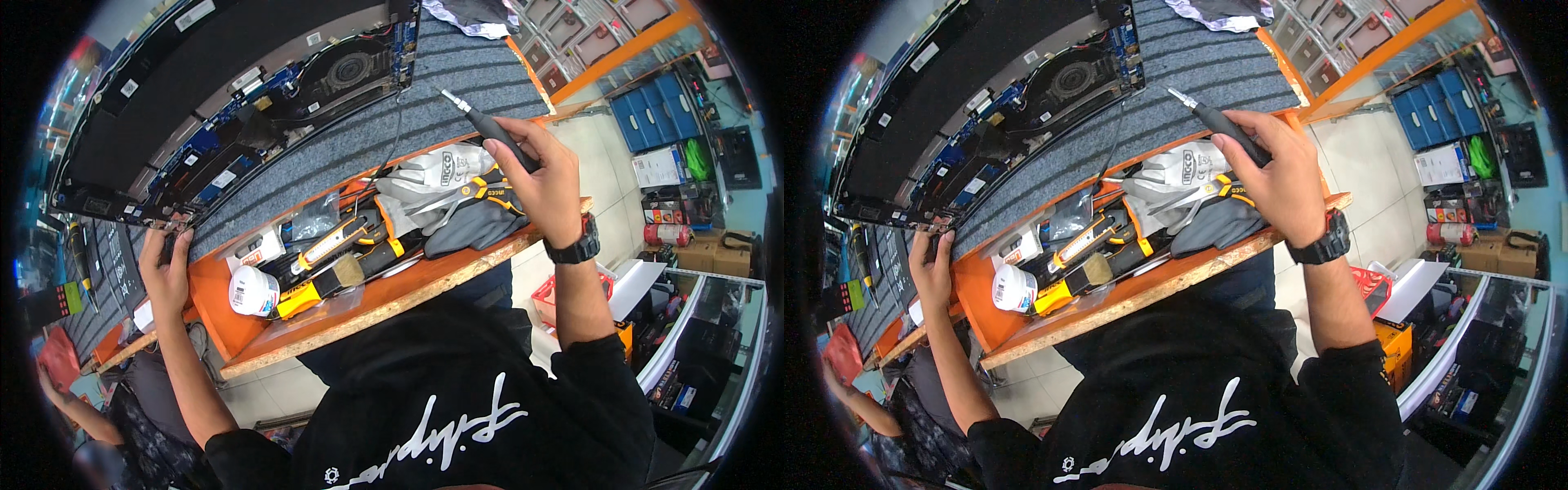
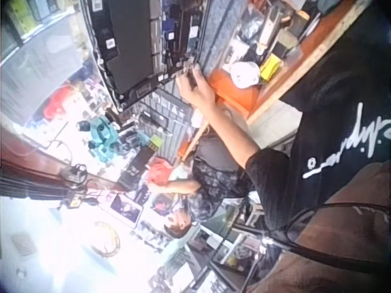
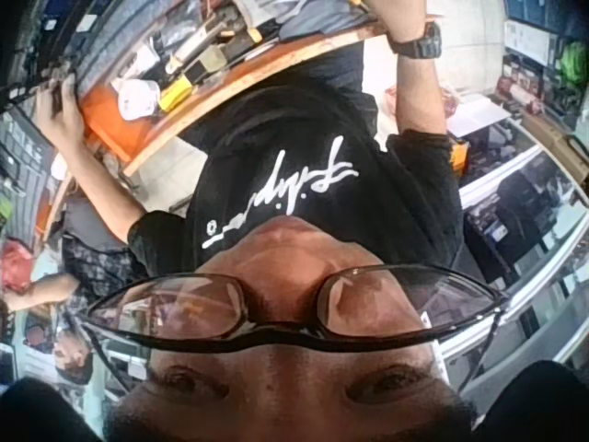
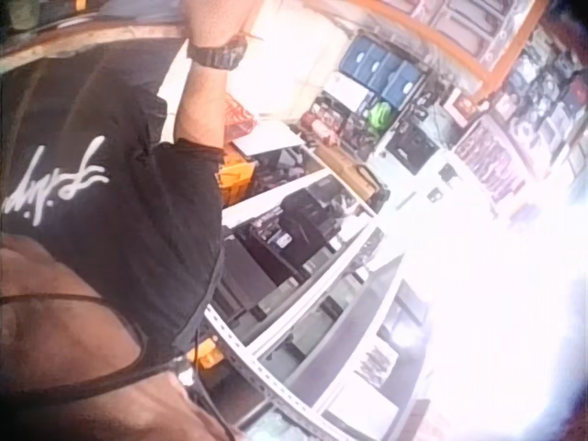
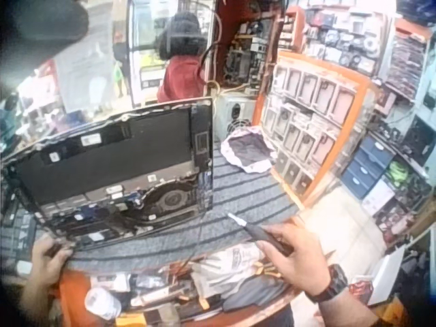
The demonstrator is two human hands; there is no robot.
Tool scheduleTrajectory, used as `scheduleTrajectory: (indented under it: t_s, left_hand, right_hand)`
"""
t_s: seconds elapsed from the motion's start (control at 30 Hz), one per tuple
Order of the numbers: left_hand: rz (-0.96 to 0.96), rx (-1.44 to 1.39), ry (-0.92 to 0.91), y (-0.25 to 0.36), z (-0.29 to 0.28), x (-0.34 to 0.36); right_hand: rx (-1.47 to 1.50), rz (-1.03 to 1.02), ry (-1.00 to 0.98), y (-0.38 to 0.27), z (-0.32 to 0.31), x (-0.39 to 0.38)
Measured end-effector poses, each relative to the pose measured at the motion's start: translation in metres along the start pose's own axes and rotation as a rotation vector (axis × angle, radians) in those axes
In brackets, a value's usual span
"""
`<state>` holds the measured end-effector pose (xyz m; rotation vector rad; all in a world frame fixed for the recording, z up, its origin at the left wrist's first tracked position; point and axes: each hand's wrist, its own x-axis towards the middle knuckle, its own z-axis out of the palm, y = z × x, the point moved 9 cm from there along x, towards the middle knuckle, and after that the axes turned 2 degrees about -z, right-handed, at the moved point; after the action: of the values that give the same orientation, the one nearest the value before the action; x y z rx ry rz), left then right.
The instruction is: The person removes the back cover of a Huawei tablet, cleans the screen with a cloth, and uses a screwdriver to adjust internal components. The person handles the tablet, a cleaning cloth, and a screwdriver throughout the process.
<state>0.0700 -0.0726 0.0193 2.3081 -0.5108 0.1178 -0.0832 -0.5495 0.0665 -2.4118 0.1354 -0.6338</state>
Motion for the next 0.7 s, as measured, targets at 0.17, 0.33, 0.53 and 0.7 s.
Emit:
scheduleTrajectory:
  t_s: [0.17, 0.33, 0.53, 0.7]
  left_hand:
    - [0.019, -0.020, 0.009, 0.007, 0.001, 0.001]
    - [0.023, -0.015, -0.007, 0.002, 0.001, 0.002]
    - [0.002, -0.069, 0.021, -0.005, 0.000, -0.001]
    - [0.009, -0.043, 0.010, -0.004, -0.001, -0.001]
  right_hand:
    - [0.041, 0.140, 0.016, -0.010, 0.009, -0.015]
    - [0.055, 0.037, 0.072, -0.015, 0.017, -0.012]
    - [0.040, -0.001, 0.085, -0.017, 0.029, -0.010]
    - [0.042, -0.024, 0.095, -0.022, 0.032, -0.008]
